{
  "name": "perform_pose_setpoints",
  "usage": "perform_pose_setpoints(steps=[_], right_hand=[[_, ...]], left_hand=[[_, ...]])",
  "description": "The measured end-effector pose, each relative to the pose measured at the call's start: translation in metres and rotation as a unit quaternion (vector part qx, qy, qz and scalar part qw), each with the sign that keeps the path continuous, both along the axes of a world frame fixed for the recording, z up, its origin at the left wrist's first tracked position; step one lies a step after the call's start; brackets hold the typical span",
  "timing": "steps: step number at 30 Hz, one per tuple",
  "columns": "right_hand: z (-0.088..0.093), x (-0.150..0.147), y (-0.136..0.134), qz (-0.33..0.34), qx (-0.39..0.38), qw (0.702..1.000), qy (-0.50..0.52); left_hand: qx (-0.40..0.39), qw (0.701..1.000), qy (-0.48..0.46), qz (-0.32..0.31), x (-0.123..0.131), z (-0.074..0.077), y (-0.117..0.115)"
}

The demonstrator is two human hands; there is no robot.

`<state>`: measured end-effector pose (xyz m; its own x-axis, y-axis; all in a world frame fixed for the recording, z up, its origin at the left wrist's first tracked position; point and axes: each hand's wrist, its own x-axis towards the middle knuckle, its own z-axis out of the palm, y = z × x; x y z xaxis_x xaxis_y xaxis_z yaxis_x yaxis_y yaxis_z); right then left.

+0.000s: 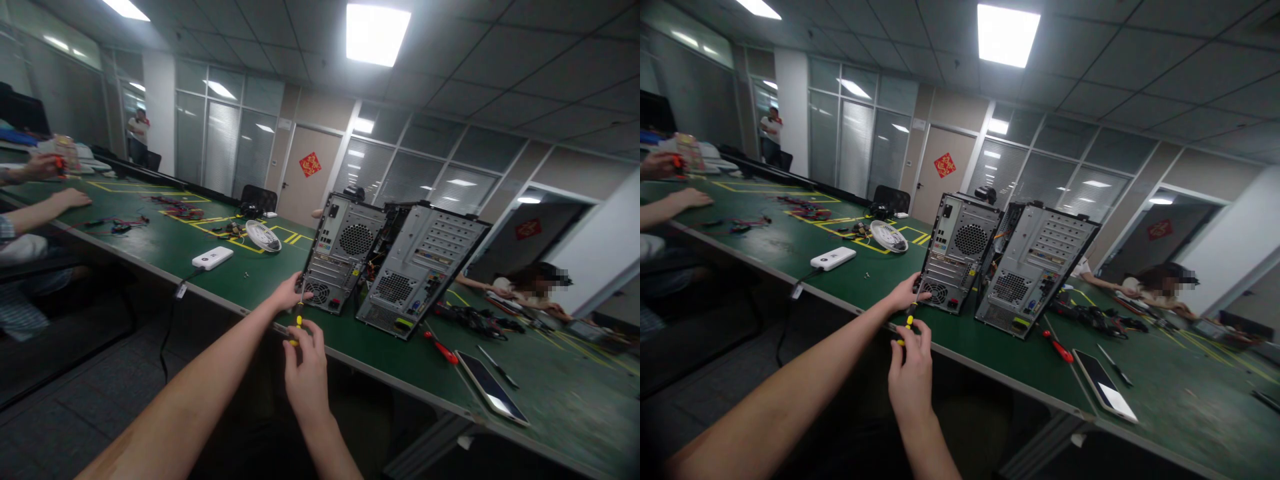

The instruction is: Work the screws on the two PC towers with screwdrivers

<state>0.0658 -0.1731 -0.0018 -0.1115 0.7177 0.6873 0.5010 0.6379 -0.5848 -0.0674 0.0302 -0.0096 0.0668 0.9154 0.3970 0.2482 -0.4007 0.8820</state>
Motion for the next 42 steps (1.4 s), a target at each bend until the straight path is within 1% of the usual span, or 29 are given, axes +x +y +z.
perform_pose_setpoints(steps=[5,11,20,26,30,35,42], right_hand=[[0.0007,0.0004,0.0000,-0.002,-0.006,1.000,-0.003],[0.0007,-0.0003,0.0004,-0.009,-0.007,1.000,0.007],[-0.0020,0.0008,0.0007,-0.013,-0.008,1.000,-0.001],[-0.0046,0.0014,0.0017,-0.008,-0.009,1.000,-0.018],[-0.0033,0.0007,0.0002,-0.006,-0.016,1.000,-0.012],[-0.0025,-0.0006,-0.0009,0.005,-0.004,1.000,-0.010],[-0.0033,-0.0019,-0.0018,0.007,-0.011,1.000,-0.008]], left_hand=[[-0.001,1.000,0.012,0.001,0.0003,0.0002,-0.0002],[-0.007,1.000,0.014,0.026,-0.0003,0.0017,-0.0011],[-0.007,1.000,0.014,0.024,-0.0002,0.0034,-0.0036],[-0.002,0.999,0.044,0.023,-0.0013,0.0073,-0.0070],[0.001,0.999,0.038,0.020,-0.0011,0.0059,-0.0060],[-0.006,1.000,0.023,0.013,-0.0006,0.0029,-0.0031],[0.001,0.999,0.035,0.025,-0.0003,0.0017,-0.0013]])
